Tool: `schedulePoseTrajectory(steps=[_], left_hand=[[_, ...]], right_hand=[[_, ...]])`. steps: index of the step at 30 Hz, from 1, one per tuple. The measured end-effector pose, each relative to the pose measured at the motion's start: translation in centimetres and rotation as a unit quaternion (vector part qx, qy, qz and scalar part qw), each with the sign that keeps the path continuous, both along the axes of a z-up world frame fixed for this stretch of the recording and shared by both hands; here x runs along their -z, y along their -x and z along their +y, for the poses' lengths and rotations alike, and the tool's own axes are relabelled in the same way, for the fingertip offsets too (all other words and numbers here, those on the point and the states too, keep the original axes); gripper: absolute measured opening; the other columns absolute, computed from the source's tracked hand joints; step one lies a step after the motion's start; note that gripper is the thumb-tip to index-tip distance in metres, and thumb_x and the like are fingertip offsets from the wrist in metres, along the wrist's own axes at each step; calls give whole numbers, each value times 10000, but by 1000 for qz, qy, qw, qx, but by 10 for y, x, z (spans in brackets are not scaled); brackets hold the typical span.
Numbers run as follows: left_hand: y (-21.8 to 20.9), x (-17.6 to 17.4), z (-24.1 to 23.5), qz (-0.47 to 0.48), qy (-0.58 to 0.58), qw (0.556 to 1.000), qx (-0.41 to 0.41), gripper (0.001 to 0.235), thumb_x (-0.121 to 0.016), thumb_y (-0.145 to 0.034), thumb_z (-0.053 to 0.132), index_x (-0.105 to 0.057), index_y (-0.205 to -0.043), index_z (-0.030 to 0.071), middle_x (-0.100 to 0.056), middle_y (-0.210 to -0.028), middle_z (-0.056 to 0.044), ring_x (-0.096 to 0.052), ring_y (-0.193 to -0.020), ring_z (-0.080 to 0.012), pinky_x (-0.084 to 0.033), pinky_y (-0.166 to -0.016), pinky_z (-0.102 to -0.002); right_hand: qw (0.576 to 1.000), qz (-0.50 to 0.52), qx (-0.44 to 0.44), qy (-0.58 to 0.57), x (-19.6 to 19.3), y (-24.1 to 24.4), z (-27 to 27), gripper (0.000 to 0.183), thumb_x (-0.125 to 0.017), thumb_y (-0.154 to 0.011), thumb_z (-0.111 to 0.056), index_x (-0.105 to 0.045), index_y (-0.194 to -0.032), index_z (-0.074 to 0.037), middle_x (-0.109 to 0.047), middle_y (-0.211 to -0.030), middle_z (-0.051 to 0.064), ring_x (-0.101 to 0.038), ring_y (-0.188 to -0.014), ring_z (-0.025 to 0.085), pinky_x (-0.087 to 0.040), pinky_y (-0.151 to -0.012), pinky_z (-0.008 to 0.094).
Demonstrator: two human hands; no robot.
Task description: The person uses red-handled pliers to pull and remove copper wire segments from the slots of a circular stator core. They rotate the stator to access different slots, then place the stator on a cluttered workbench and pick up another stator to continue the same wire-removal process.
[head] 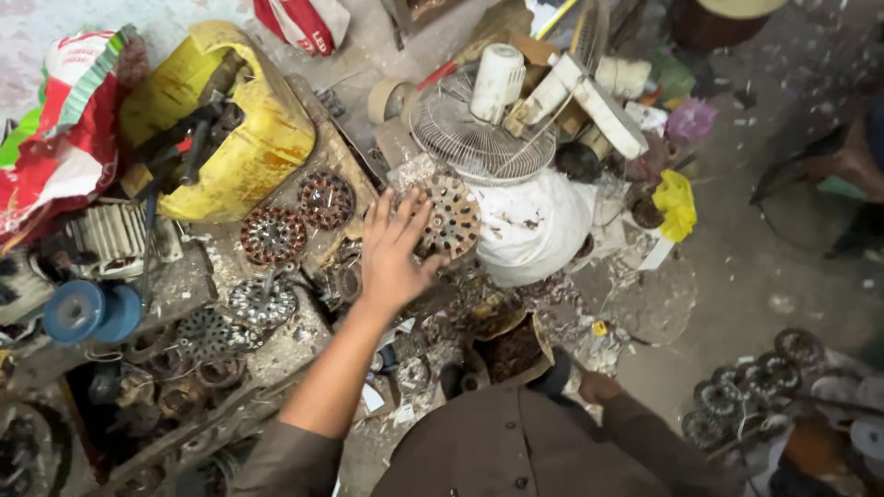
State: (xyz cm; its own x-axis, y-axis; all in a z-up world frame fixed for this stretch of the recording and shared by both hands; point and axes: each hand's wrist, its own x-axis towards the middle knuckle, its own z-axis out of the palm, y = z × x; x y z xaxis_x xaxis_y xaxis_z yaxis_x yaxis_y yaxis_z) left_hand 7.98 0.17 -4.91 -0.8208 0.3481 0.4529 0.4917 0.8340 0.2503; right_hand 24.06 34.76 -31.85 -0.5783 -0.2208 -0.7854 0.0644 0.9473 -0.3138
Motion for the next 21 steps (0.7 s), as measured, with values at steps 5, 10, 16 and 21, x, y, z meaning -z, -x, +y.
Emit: schedulePoseTrajectory(steps=[5,10,16,21], left_hand=[[-18,37,24,68,5,998,15,472,-876,-798,364,-693,-1187,170,-587,-1098,-63,-526,-1074,-271,-357,-896,-504],[-16,55,60,142,21,989,-37,449,-785,-827,358,-695,-1193,114,-606,-1062,-76,-547,-1050,-289,-381,-920,-515],[-18,48,66,198,33,980,-14,232,-740,-828,167,-735,-1058,134,-649,-989,-11,-590,-985,-284,-432,-887,-455],[-29,60,63,144,-72,986,38,142,-752,-869,111,-725,-1006,90,-666,-1007,-41,-608,-957,-240,-447,-864,-412]], right_hand=[[977,46,176,113,-33,-4,10,328,-587,-741,-114,-794,-986,-46,-754,-1008,243,-723,-986,369,-531,-876,450],[996,50,33,59,-58,-10,15,342,-664,-771,-344,-786,-854,-35,-726,-917,247,-704,-905,386,-512,-826,477],[989,-19,142,36,-84,-14,26,511,-769,-734,-467,-755,-835,34,-715,-891,282,-733,-866,397,-529,-812,491],[987,-9,163,15,-93,-6,21,472,-758,-705,-421,-778,-876,18,-752,-938,263,-737,-907,389,-540,-829,478]])
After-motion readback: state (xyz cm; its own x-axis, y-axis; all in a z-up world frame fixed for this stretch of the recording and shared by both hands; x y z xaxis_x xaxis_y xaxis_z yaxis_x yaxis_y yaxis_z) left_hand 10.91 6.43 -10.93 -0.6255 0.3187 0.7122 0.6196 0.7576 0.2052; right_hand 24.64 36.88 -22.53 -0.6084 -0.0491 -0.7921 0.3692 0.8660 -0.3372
